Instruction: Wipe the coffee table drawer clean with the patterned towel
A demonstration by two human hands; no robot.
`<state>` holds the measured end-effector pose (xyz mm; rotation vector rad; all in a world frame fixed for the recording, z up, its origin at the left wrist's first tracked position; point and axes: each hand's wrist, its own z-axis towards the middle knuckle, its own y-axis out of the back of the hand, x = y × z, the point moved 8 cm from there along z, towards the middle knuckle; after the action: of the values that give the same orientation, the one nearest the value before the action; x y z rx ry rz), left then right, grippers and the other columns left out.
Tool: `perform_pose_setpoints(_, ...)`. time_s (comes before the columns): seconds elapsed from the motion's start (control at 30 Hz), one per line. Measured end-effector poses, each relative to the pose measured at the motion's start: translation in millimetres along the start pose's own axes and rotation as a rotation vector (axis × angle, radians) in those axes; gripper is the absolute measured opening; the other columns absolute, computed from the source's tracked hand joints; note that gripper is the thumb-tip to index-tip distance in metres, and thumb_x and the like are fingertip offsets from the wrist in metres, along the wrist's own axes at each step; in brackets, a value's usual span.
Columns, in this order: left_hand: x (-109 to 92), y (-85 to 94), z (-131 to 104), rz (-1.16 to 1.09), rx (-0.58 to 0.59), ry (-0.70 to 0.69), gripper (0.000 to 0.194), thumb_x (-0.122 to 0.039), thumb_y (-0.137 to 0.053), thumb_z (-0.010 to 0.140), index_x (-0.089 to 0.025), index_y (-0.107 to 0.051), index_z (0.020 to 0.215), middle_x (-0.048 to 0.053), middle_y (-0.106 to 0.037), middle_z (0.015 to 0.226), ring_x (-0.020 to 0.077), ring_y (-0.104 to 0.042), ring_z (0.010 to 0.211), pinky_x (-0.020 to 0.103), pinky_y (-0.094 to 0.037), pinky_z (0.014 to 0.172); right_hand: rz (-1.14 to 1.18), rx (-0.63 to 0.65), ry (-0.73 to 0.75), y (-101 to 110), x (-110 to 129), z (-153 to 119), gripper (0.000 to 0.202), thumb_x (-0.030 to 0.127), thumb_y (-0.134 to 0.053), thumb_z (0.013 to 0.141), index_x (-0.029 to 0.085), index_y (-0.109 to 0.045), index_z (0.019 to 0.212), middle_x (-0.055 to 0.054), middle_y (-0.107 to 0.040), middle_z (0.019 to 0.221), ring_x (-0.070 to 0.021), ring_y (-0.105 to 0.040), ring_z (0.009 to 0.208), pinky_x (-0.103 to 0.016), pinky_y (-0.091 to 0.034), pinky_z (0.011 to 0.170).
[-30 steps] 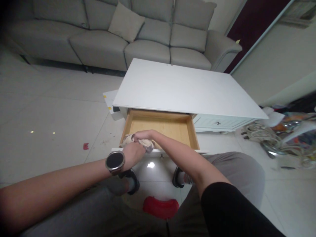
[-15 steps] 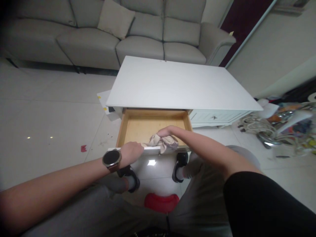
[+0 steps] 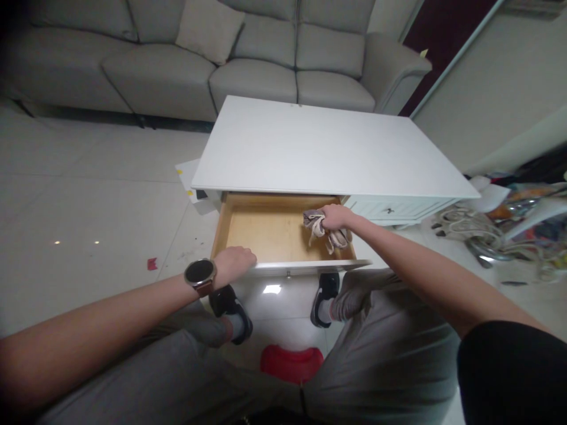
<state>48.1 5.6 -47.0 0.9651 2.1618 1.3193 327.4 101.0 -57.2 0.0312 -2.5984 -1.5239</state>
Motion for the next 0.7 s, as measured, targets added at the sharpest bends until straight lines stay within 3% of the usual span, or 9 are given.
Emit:
perform_pose_setpoints(0.1, -0.1, 2.3, -0.4, -0.007, 0.000, -0.003, 0.029, -0.003, -0.050, 0.093, -0.007, -0.078, 0.099, 0.021, -0.076, 0.101, 0.0296, -0.074, 0.101, 0.035, -0.057, 0.079, -0.200, -0.072, 0.128, -31.8, 28.0, 16.1, 0.060, 0.033, -0.071, 0.073, 0.024, -0.066, 0.133, -0.018, -0.061, 0.139, -0.0407, -0.055, 0.127, -0.048, -0.049, 0.097)
perform_pose_setpoints(0.23, 0.1, 2.8, -0.7, -0.008, 0.036, -0.001, 0.031, -0.002, -0.048, 0.094, -0.007, -0.077, 0.101, 0.021, -0.076, 0.102, 0.0287, -0.074, 0.102, 0.034, -0.057, 0.079, -0.186, 0.106, 0.135, -105.9, 36.2, 41.5, 0.097, 0.041, -0.078, 0.067, 0.042, -0.040, 0.156, -0.008, -0.022, 0.170, -0.0521, -0.022, 0.150, -0.067, -0.040, 0.106)
perform_pose_setpoints(0.3, 0.9, 3.2, -0.2, -0.015, 0.043, 0.009, 0.030, -0.003, -0.049, 0.094, -0.008, -0.077, 0.102, 0.021, -0.076, 0.102, 0.0286, -0.074, 0.102, 0.033, -0.056, 0.078, -0.143, 0.123, 0.112, -125.8, 37.3, 53.6, 0.109, 0.046, -0.081, 0.065, 0.044, -0.028, 0.161, -0.006, -0.006, 0.174, -0.0546, -0.009, 0.152, -0.072, -0.035, 0.107)
perform_pose_setpoints(0.4, 0.3, 4.9, 0.8, -0.030, 0.046, 0.011, 0.031, -0.002, -0.048, 0.094, -0.007, -0.077, 0.103, 0.022, -0.076, 0.103, 0.0292, -0.074, 0.103, 0.034, -0.057, 0.078, -0.081, 0.041, 0.134, -129.0, 53.7, 69.3, 0.111, 0.051, -0.080, 0.068, 0.043, -0.022, 0.163, -0.006, 0.000, 0.174, -0.0548, 0.000, 0.153, -0.076, -0.032, 0.108)
perform_pose_setpoints(0.47, -1.1, 5.9, 1.6, -0.035, 0.053, 0.006, 0.033, -0.001, -0.045, 0.094, -0.006, -0.077, 0.103, 0.022, -0.076, 0.104, 0.0300, -0.074, 0.104, 0.035, -0.057, 0.079, -0.042, 0.008, 0.163, -125.2, 77.3, 79.0, 0.108, 0.056, -0.078, 0.070, 0.043, -0.023, 0.162, -0.006, -0.001, 0.174, -0.0553, 0.002, 0.153, -0.078, -0.029, 0.108)
perform_pose_setpoints(0.6, -2.3, 6.2, 4.6, -0.023, 0.058, 0.004, 0.036, 0.000, -0.042, 0.094, -0.004, -0.076, 0.104, 0.023, -0.076, 0.101, 0.0308, -0.074, 0.102, 0.036, -0.057, 0.079, 0.004, -0.026, 0.228, -117.0, 155.0, 103.3, 0.099, 0.059, -0.073, 0.074, 0.043, -0.029, 0.161, -0.005, -0.003, 0.174, -0.0544, 0.001, 0.153, -0.082, -0.024, 0.108)
perform_pose_setpoints(0.7, -0.3, 4.4, 8.5, -0.027, 0.039, 0.017, 0.036, -0.001, -0.041, 0.096, -0.004, -0.076, 0.104, 0.023, -0.076, 0.101, 0.0306, -0.075, 0.101, 0.037, -0.058, 0.080, 0.004, -0.023, 0.298, -114.9, 224.0, 124.2, 0.092, 0.053, -0.071, 0.078, 0.042, -0.031, 0.160, -0.004, -0.003, 0.174, -0.0524, -0.003, 0.154, -0.083, -0.024, 0.108)
